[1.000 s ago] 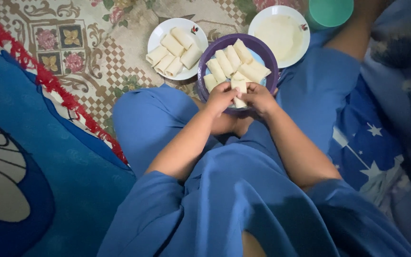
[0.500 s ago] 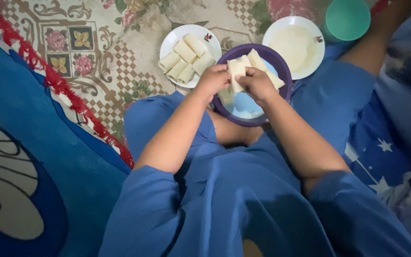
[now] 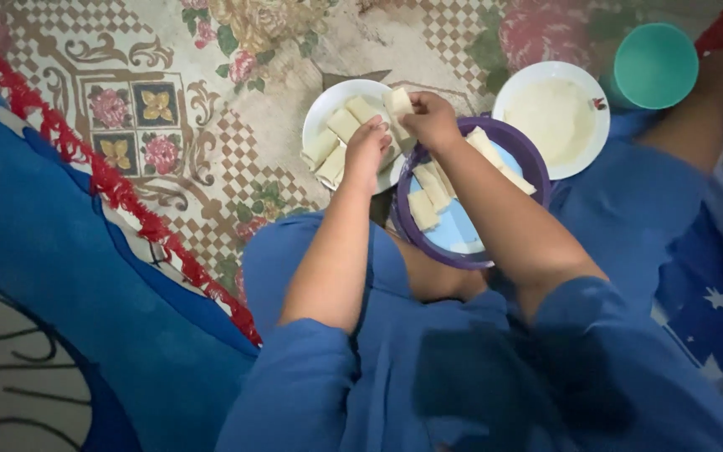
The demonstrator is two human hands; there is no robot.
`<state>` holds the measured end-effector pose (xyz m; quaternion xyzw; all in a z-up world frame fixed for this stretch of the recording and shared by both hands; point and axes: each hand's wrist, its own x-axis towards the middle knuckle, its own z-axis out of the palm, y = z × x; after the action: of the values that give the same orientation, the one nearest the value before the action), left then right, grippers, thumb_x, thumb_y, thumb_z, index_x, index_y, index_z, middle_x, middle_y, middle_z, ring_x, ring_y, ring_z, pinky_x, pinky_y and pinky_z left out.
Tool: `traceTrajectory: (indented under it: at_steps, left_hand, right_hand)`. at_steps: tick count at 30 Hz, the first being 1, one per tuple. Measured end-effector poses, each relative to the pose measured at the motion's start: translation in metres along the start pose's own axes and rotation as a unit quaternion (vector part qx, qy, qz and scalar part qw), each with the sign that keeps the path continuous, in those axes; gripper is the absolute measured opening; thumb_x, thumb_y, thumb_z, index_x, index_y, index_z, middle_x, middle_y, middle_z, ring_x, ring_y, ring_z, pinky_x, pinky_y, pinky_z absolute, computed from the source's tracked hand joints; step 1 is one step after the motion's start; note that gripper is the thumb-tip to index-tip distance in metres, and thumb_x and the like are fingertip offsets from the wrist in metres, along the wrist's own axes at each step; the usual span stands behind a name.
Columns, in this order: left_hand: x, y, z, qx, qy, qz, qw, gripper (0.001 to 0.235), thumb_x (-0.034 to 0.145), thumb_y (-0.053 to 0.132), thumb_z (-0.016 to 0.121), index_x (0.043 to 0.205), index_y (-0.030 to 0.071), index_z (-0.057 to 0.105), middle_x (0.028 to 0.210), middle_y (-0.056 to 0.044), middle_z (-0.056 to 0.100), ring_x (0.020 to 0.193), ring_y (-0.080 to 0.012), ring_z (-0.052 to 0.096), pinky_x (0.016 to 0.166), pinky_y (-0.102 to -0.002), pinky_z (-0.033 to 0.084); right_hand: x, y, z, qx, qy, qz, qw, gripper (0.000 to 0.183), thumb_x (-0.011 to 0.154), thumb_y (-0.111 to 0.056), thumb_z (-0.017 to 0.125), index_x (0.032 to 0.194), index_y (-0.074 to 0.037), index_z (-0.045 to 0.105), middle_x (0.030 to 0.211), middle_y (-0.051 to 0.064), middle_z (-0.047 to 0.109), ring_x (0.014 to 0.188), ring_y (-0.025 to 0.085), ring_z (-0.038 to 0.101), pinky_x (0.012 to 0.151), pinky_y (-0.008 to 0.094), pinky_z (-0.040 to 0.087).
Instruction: A person sitting on the floor is preparing pastries by picking up wrappers or pre-rolled pieces, dipping them in a liquid, and placing them in a bowl.
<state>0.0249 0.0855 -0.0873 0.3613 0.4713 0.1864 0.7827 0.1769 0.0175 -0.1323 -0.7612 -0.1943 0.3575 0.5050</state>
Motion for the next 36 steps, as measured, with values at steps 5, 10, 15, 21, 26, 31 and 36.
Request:
traceTrajectory:
  at_steps: [5,10,15,21,26,31,36]
  left_hand:
    - [0.029,-0.019,-0.010,-0.018,0.007,-0.066,0.998,0.061,0.099,0.029,0.066,0.155,0.015,0.048,0.145,-0.012,0.057,0.120,-0.0224,0.062,0.107,-0.045,0.051]
    - [0.032,-0.014,-0.011,-0.030,0.026,-0.105,0.994,0.063,0.098,0.032,0.067,0.157,0.023,0.045,0.147,-0.010,0.054,0.122,-0.0240,0.058,0.112,-0.051,0.046]
    - [0.029,-0.007,-0.009,-0.038,0.062,-0.093,0.993,0.052,0.095,0.030,0.064,0.145,0.020,0.054,0.108,-0.001,0.062,0.088,-0.0156,0.064,0.082,-0.036,0.057]
    - [0.046,-0.026,-0.017,-0.029,0.033,-0.062,0.997,0.048,0.092,0.026,0.069,0.138,0.018,0.059,0.088,-0.002,0.061,0.080,-0.0168,0.066,0.079,-0.033,0.055]
    - [-0.007,-0.002,0.006,-0.069,-0.059,-0.060,0.994,0.046,0.101,0.028,0.065,0.141,0.007,0.057,0.129,-0.017,0.066,0.115,-0.0276,0.065,0.109,-0.046,0.051]
    - [-0.043,-0.038,0.017,-0.001,-0.128,-0.063,0.990,0.038,0.098,0.030,0.072,0.129,0.009,0.065,0.118,-0.011,0.072,0.104,-0.0220,0.071,0.103,-0.043,0.055]
    - [-0.093,-0.060,0.026,0.227,-0.173,0.018,0.958,0.025,0.091,0.024,0.079,0.111,0.008,0.079,0.100,-0.013,0.079,0.089,-0.0205,0.080,0.081,-0.032,0.066]
  right_hand:
    - [0.013,-0.022,0.020,-0.221,-0.015,0.003,0.975,0.041,0.090,-0.012,0.069,0.131,-0.014,0.070,0.110,0.011,0.075,0.110,0.031,0.072,0.090,0.044,0.059]
    - [0.010,-0.041,0.034,-0.327,-0.018,0.003,0.945,0.038,0.097,-0.011,0.063,0.135,-0.011,0.060,0.123,0.021,0.070,0.121,0.040,0.067,0.102,0.052,0.053]
    - [0.020,-0.026,0.042,-0.509,0.003,-0.107,0.854,0.024,0.092,-0.016,0.072,0.116,-0.012,0.070,0.108,0.012,0.068,0.110,0.035,0.070,0.092,0.047,0.058]
    - [0.002,-0.046,0.014,-0.344,0.023,-0.097,0.933,0.025,0.097,-0.013,0.066,0.119,-0.010,0.076,0.107,0.014,0.067,0.108,0.036,0.068,0.092,0.047,0.058]
    - [-0.044,-0.045,-0.011,-0.150,0.018,-0.068,0.986,0.022,0.092,-0.013,0.069,0.112,-0.011,0.077,0.094,0.012,0.070,0.088,0.025,0.070,0.079,0.038,0.058]
    - [-0.124,-0.049,-0.055,-0.151,0.027,-0.084,0.985,0.011,0.086,-0.016,0.071,0.091,-0.008,0.074,0.069,0.014,0.068,0.068,0.025,0.072,0.065,0.039,0.056]
    - [-0.195,-0.016,-0.098,-0.104,0.029,0.019,0.994,0.008,0.084,-0.019,0.075,0.086,-0.011,0.074,0.065,0.005,0.067,0.060,0.016,0.066,0.060,0.029,0.052]
